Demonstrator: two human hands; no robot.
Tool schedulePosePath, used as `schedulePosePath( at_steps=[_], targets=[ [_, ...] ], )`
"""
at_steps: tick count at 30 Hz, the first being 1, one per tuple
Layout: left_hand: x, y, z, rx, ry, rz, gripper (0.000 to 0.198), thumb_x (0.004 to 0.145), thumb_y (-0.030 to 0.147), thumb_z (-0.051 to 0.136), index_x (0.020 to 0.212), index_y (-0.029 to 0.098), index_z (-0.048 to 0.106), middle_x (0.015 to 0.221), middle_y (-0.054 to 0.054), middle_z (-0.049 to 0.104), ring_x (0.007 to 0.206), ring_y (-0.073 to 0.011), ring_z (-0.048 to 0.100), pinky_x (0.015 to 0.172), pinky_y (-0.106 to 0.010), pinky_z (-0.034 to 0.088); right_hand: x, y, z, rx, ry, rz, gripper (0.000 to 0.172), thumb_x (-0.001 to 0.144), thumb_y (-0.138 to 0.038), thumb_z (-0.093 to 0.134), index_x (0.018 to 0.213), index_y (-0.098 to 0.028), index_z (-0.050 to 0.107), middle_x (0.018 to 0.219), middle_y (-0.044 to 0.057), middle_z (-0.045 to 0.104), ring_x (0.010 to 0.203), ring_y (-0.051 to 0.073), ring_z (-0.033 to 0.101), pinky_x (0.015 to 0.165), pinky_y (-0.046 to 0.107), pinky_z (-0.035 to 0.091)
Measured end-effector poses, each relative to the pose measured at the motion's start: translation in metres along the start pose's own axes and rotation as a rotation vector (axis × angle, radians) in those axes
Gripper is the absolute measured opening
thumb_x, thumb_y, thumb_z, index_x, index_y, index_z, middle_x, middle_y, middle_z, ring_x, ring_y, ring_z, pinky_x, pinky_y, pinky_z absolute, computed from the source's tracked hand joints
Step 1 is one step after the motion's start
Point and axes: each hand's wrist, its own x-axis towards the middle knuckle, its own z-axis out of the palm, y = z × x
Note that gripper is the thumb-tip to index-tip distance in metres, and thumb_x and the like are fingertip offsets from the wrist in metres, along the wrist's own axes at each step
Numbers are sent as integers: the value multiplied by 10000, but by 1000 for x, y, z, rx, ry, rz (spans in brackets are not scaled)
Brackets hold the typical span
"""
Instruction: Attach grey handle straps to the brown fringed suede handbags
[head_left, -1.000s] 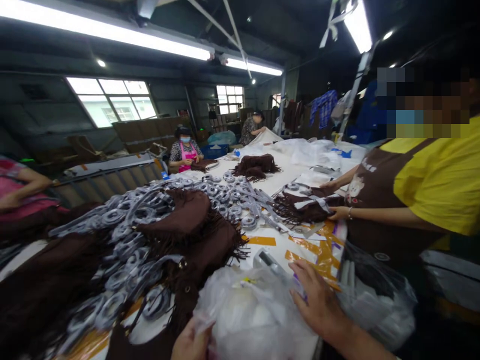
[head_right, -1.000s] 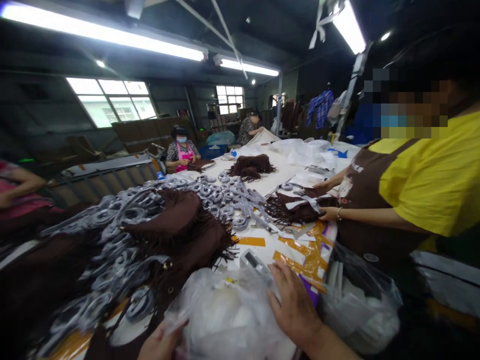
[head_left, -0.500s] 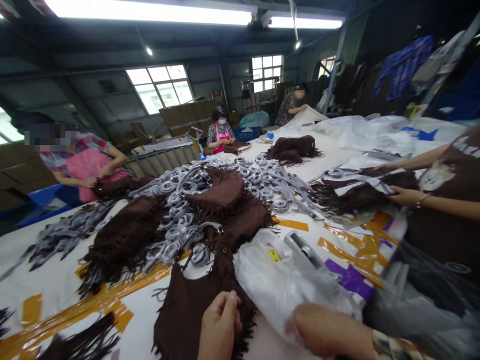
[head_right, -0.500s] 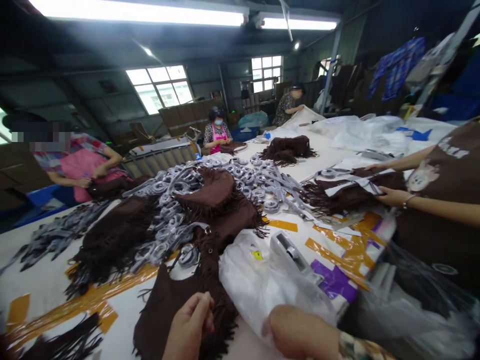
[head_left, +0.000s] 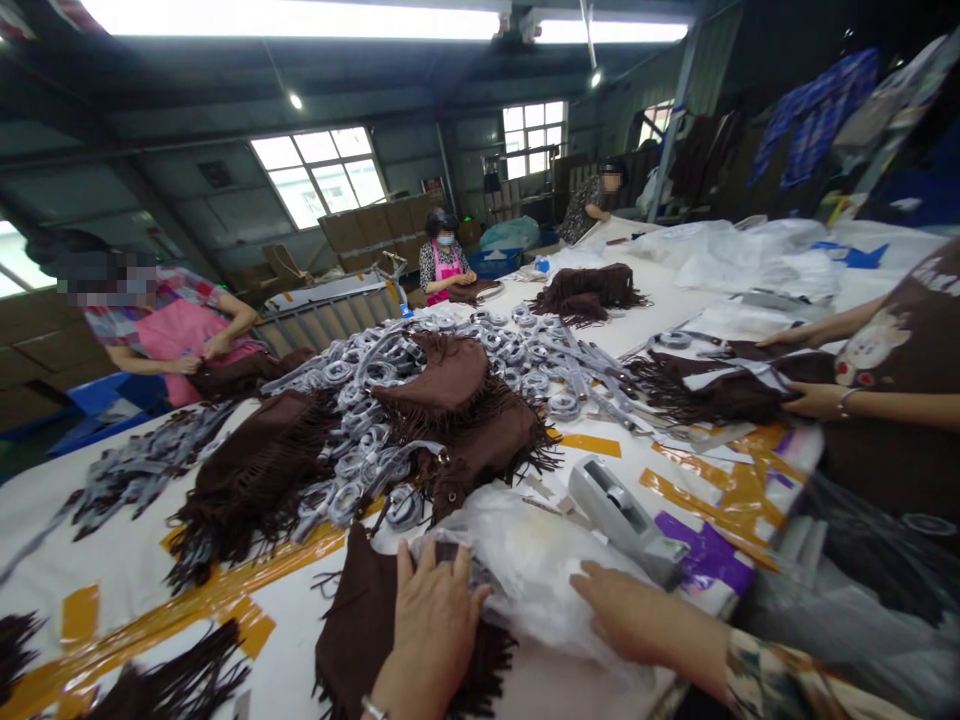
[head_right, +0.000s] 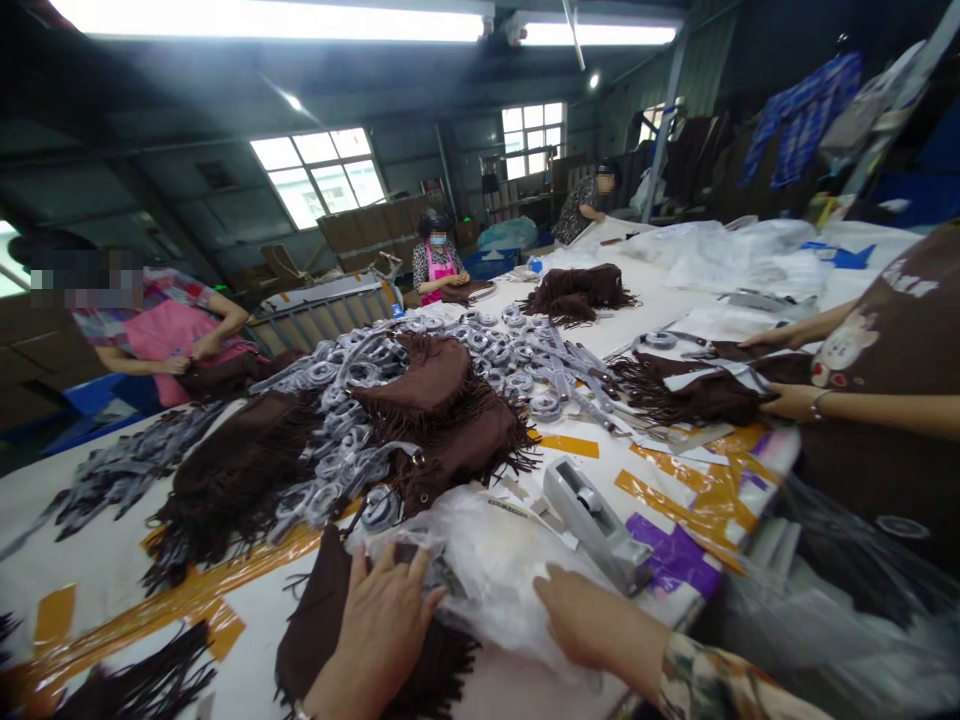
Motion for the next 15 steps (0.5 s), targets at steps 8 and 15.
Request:
schedulePosePath(
  at_steps=[8,15],
  targets=[
    [4,18,-6,-71,55,-8,661,875,292,538,1487,181,313,1094,-115,706,1079,-278,607,1156,-577,182,31,2,-26,-1,120,55,337,829,-189,523,1123,-152,684,1068,164,727,1003,316,680,916,430,523],
    [3,5,3,-176,49,7,652,897,243,476,1510,222,256,1173,-87,679,1140,-255,573,1160,-551,166,101,-44,-7,127,280,31,276,825,-201,594,1079,-212,702,1060,131,712,1014,302,655,870,368,480]
  ],
)
